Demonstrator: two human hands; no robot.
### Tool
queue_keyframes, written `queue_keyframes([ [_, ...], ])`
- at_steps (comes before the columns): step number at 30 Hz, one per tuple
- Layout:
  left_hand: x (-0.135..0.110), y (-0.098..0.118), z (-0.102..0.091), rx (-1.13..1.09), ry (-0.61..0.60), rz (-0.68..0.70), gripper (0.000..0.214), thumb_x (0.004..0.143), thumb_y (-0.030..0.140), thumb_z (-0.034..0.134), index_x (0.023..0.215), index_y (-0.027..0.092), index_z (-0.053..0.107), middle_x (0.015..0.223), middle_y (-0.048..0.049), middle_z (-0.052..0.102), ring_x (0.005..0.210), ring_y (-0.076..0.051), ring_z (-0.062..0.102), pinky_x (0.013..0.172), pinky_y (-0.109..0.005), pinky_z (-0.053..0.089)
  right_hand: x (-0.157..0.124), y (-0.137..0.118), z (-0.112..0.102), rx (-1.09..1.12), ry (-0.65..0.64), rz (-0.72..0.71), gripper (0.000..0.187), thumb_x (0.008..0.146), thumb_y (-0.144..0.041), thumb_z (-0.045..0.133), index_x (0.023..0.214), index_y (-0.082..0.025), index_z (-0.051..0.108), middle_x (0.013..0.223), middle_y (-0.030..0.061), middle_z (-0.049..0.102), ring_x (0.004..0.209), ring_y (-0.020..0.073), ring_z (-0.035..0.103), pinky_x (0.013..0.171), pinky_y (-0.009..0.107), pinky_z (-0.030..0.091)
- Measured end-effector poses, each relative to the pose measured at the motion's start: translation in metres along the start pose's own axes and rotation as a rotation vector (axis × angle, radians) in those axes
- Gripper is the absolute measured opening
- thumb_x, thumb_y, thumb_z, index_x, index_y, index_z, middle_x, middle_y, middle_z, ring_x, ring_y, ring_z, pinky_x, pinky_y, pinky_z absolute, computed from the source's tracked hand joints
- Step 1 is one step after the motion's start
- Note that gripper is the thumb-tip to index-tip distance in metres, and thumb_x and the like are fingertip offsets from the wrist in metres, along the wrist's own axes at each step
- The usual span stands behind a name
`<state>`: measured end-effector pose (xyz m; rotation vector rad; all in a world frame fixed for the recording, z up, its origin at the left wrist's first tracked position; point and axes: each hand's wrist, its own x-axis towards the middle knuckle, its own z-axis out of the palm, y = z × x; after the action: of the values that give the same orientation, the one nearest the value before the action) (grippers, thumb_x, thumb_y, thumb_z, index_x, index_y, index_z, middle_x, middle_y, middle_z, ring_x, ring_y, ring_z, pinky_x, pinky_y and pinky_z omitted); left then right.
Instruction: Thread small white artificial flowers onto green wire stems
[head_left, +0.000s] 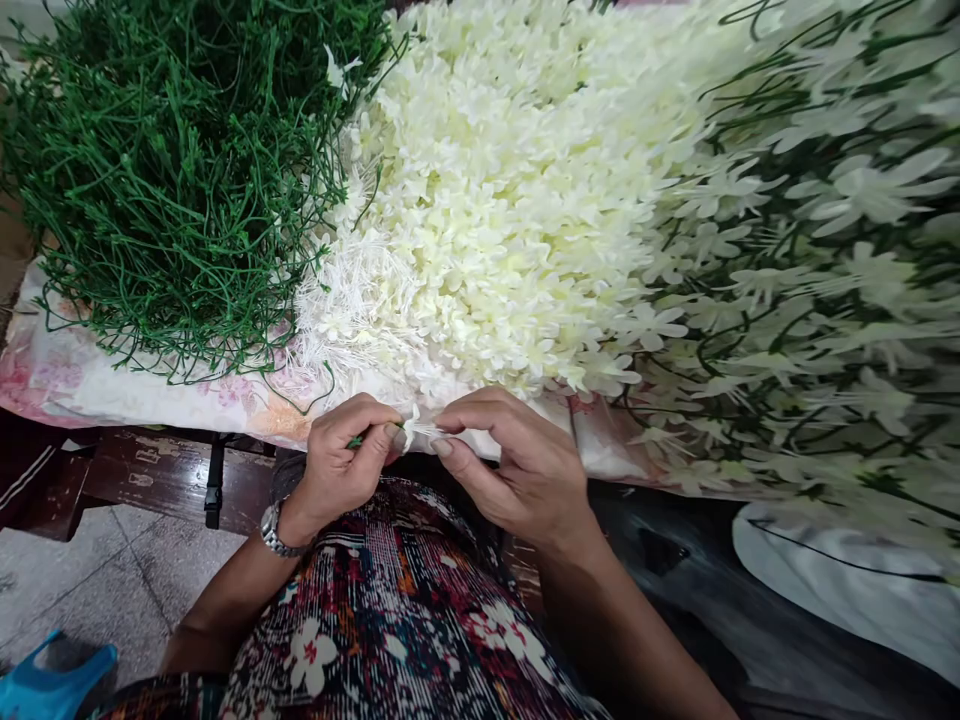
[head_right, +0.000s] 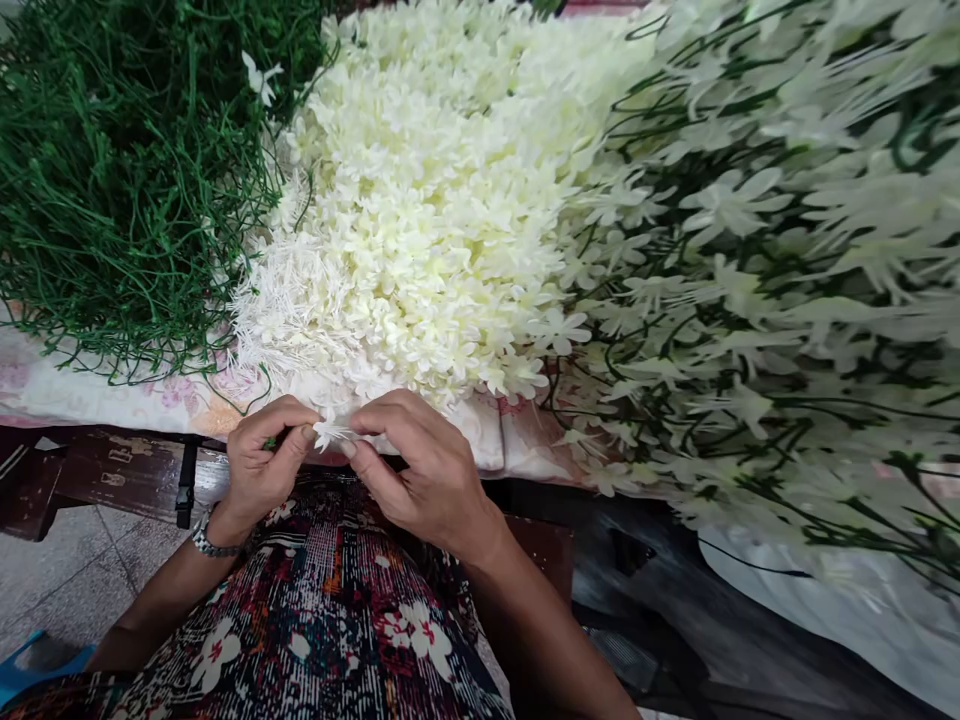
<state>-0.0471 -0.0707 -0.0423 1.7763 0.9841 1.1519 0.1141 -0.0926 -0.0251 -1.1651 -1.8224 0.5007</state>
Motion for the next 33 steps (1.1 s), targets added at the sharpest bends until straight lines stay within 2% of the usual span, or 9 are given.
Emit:
queue_keyframes([
  [3, -0.003, -0.002, 0.002, 0.102, 0.047, 0.108, 0.014, 0.075, 0.006, 0.050, 0.082, 0.014, 0.058, 0.065, -0.0003, 0.055, 0.061, -0.009, 0.049, 0.056, -0.021, 0.040, 0.000, -0.002, 0.000, -0.022, -0.005, 0.010, 0.015, 0.072, -0.012, 0.055, 0.086, -0.016, 0.053, 0.074, 0.0023, 0.057, 0.070, 0.0117, 0.052, 0.061, 0.026, 0.045],
  [6, -0.003, -0.003, 0.003, 0.180, 0.038, 0.176, 0.015, 0.074, 0.005, 0.050, 0.084, 0.014, 0.057, 0.066, -0.0009, 0.056, 0.060, -0.009, 0.050, 0.056, -0.022, 0.041, 0.000, -0.002, 0.004, -0.031, -0.022, 0.006, 0.015, 0.073, -0.012, 0.054, 0.087, -0.016, 0.053, 0.075, 0.0028, 0.057, 0.071, 0.0116, 0.052, 0.062, 0.026, 0.045],
  [10, -0.003, -0.005, 0.006, 0.247, 0.036, 0.241, 0.014, 0.073, 0.004, 0.050, 0.083, 0.013, 0.057, 0.066, -0.0024, 0.056, 0.060, -0.010, 0.050, 0.055, -0.022, 0.041, 0.000, -0.002, 0.009, -0.023, 0.002, -0.011, 0.012, 0.072, -0.008, 0.053, 0.082, -0.014, 0.052, 0.071, 0.0026, 0.056, 0.068, 0.0104, 0.052, 0.061, 0.024, 0.044],
  [14, -0.003, -0.006, 0.009, 0.324, 0.058, 0.263, 0.014, 0.072, 0.004, 0.050, 0.082, 0.012, 0.056, 0.065, -0.0038, 0.056, 0.061, -0.011, 0.050, 0.054, -0.023, 0.042, 0.000, 0.000, 0.013, -0.017, 0.038, 0.034, 0.013, 0.071, -0.005, 0.052, 0.081, -0.014, 0.051, 0.070, 0.0023, 0.055, 0.066, 0.0093, 0.051, 0.060, 0.023, 0.044],
  [20, -0.001, -0.011, 0.011, 0.335, 0.021, 0.227, 0.014, 0.074, 0.004, 0.046, 0.081, 0.013, 0.054, 0.063, -0.0030, 0.054, 0.059, -0.011, 0.049, 0.053, -0.023, 0.041, -0.002, 0.007, 0.021, -0.053, 0.059, 0.017, 0.014, 0.072, -0.007, 0.050, 0.082, -0.018, 0.050, 0.068, 0.0002, 0.053, 0.063, 0.0097, 0.051, 0.057, 0.023, 0.044],
  [26, 0.001, -0.010, 0.009, 0.291, -0.018, 0.167, 0.012, 0.075, 0.006, 0.043, 0.074, 0.013, 0.053, 0.060, -0.0015, 0.050, 0.056, -0.011, 0.045, 0.052, -0.024, 0.038, -0.003, 0.010, 0.029, -0.085, 0.078, -0.017, 0.014, 0.072, -0.006, 0.049, 0.081, -0.017, 0.049, 0.067, 0.0014, 0.052, 0.063, 0.0104, 0.050, 0.055, 0.023, 0.044],
  [30, 0.003, -0.004, 0.004, 0.156, -0.047, 0.081, 0.014, 0.079, 0.013, 0.044, 0.089, 0.015, 0.054, 0.072, -0.0033, 0.054, 0.066, -0.012, 0.049, 0.059, -0.025, 0.042, -0.006, 0.008, 0.024, -0.094, 0.090, -0.008, 0.017, 0.072, -0.006, 0.050, 0.085, -0.017, 0.051, 0.069, 0.0019, 0.054, 0.065, 0.0110, 0.051, 0.056, 0.024, 0.045],
  [33, 0.004, 0.001, 0.002, 0.034, 0.005, -0.038, 0.020, 0.083, 0.019, 0.040, 0.098, 0.017, 0.054, 0.083, -0.0049, 0.054, 0.074, -0.012, 0.050, 0.064, -0.025, 0.043, -0.011, 0.004, 0.012, -0.130, 0.025, -0.020, 0.020, 0.072, -0.006, 0.050, 0.089, -0.016, 0.052, 0.074, 0.0036, 0.056, 0.070, 0.0125, 0.053, 0.060, 0.026, 0.046],
])
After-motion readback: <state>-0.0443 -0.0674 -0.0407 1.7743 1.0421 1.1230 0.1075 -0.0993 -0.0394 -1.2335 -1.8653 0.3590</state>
